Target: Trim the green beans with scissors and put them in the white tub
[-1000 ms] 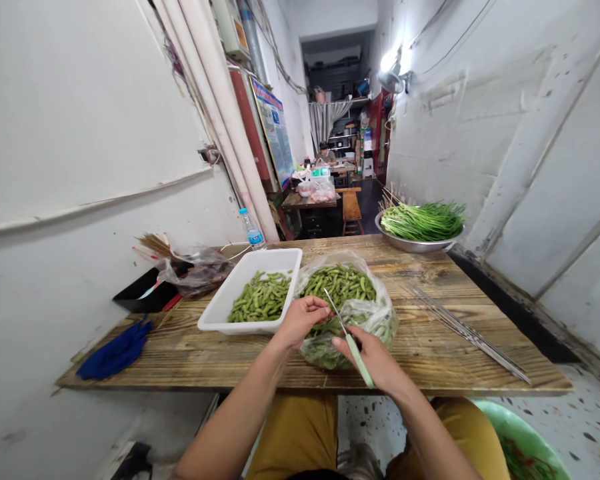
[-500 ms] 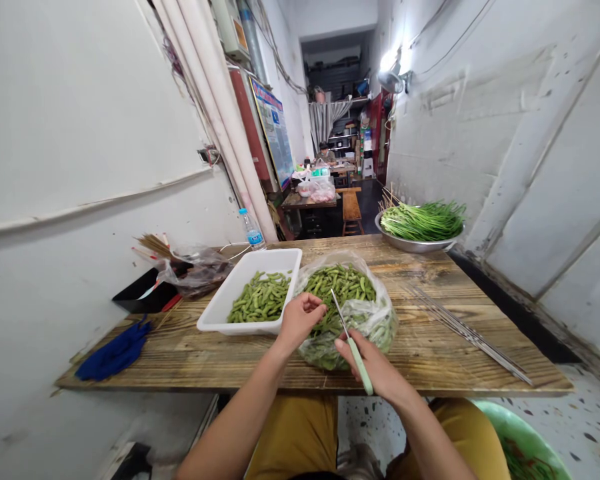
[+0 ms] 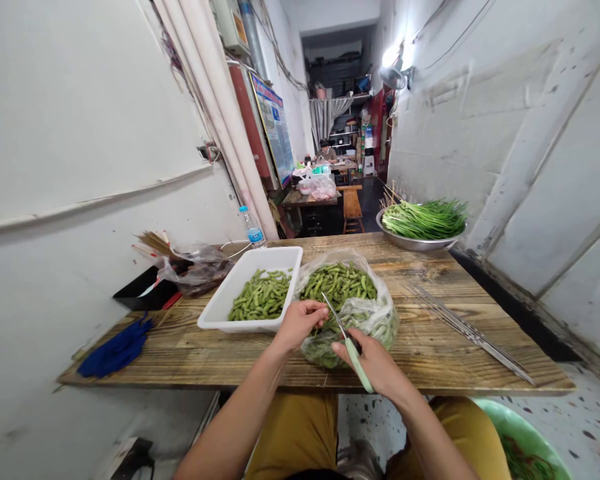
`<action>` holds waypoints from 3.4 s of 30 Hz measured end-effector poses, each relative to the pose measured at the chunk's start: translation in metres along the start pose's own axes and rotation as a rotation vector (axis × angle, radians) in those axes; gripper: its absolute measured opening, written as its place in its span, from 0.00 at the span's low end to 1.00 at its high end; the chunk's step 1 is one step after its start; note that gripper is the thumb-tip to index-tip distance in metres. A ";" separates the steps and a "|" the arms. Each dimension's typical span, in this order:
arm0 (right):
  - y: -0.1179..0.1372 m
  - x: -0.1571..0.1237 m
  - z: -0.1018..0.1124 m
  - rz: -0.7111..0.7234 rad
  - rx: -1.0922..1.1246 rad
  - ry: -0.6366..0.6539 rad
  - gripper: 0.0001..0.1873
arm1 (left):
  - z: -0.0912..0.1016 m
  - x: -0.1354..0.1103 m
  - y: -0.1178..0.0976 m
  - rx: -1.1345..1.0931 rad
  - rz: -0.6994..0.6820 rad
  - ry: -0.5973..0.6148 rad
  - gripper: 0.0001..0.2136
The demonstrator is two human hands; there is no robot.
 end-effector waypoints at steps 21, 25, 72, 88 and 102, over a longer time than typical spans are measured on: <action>-0.015 -0.003 -0.016 -0.175 0.423 0.088 0.18 | 0.021 0.048 -0.031 1.351 -0.332 -0.226 0.10; -0.017 -0.005 -0.018 -0.177 0.415 0.119 0.17 | 0.011 0.071 -0.017 1.377 -0.264 -0.209 0.10; -0.004 -0.009 -0.020 -0.190 0.442 0.094 0.20 | -0.003 0.005 0.001 -0.458 0.072 -0.122 0.18; -0.014 -0.001 -0.023 -0.231 0.409 0.095 0.21 | 0.001 0.000 0.007 -0.347 0.001 -0.136 0.19; -0.008 -0.003 -0.020 -0.237 0.515 0.132 0.22 | 0.032 0.007 -0.043 1.280 -0.428 -0.230 0.07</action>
Point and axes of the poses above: each hand's wrist, its own x-axis towards the middle knuckle, its own z-axis out of the back of the hand, y = z × x, the point moved 8 cm from there along x, towards the middle knuckle, and after that the axes turned 14 degrees about -x, right-handed, at the moved point
